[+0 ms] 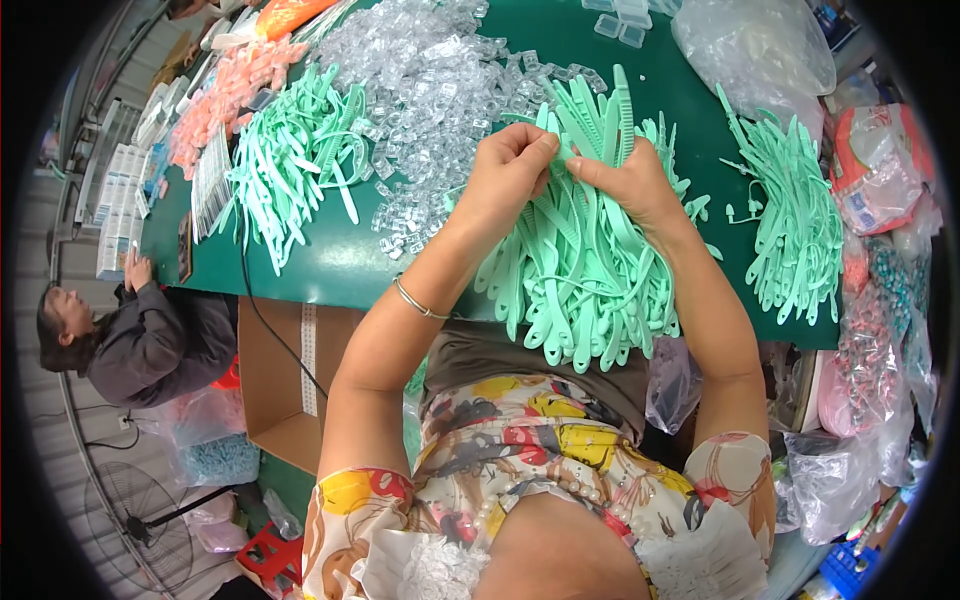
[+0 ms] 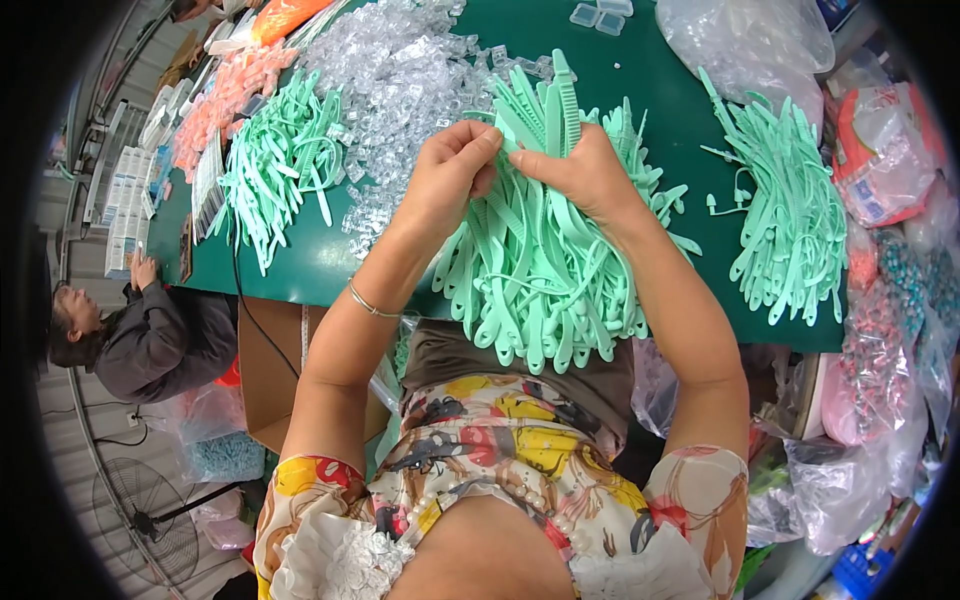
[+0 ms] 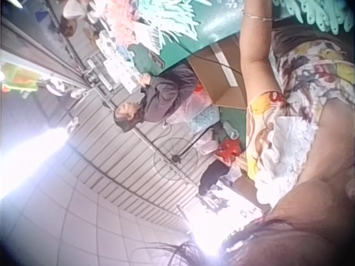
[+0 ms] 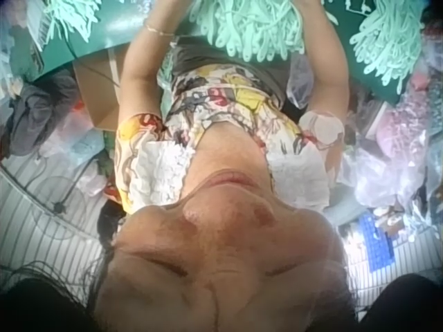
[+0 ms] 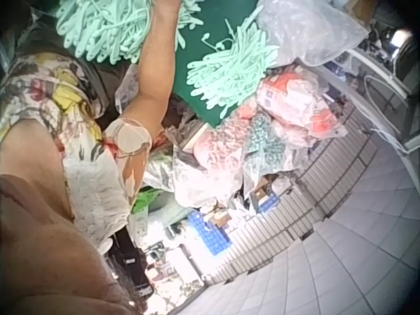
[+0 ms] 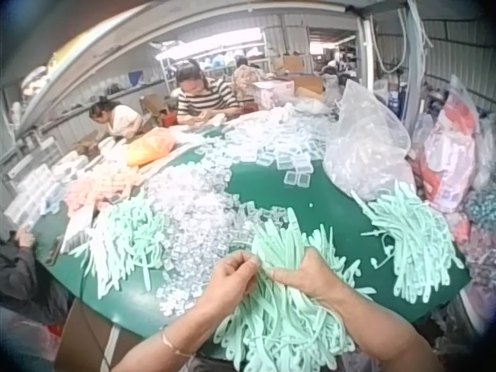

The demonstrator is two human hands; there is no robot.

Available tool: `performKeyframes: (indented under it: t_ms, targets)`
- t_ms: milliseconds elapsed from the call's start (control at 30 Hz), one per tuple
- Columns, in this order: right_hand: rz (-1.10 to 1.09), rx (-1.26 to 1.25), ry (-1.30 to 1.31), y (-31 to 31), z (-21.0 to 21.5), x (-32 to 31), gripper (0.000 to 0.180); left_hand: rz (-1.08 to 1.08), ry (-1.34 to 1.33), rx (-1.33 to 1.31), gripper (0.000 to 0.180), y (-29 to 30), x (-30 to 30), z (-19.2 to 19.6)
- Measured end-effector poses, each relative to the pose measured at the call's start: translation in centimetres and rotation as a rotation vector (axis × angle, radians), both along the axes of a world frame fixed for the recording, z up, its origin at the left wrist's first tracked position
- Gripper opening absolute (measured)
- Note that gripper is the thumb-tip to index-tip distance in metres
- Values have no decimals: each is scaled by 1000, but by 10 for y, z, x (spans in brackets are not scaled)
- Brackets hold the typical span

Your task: Sorting and stacking green plastic parts at a factory assembly table.

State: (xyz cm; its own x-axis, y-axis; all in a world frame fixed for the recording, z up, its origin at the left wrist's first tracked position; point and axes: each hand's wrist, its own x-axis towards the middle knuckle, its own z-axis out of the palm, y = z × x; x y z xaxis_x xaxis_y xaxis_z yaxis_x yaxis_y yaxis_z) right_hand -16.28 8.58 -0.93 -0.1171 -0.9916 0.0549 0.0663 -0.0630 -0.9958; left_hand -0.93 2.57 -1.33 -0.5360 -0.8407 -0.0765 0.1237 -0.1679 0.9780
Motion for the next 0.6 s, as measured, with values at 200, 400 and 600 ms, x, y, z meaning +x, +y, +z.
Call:
performKeyframes:
  t_ms: [200,400,600]
  targets:
    - [47,62,-41,0,0,-5,31,48,91,88,14,-2,0,-5]
    - [21,131,-82,2,7,-1,23,22,-36,-44,15,-12,7,-2]
    - [34,138,-130,-3,1,-10,16,38,-178,-162,17,-32,11,-5]
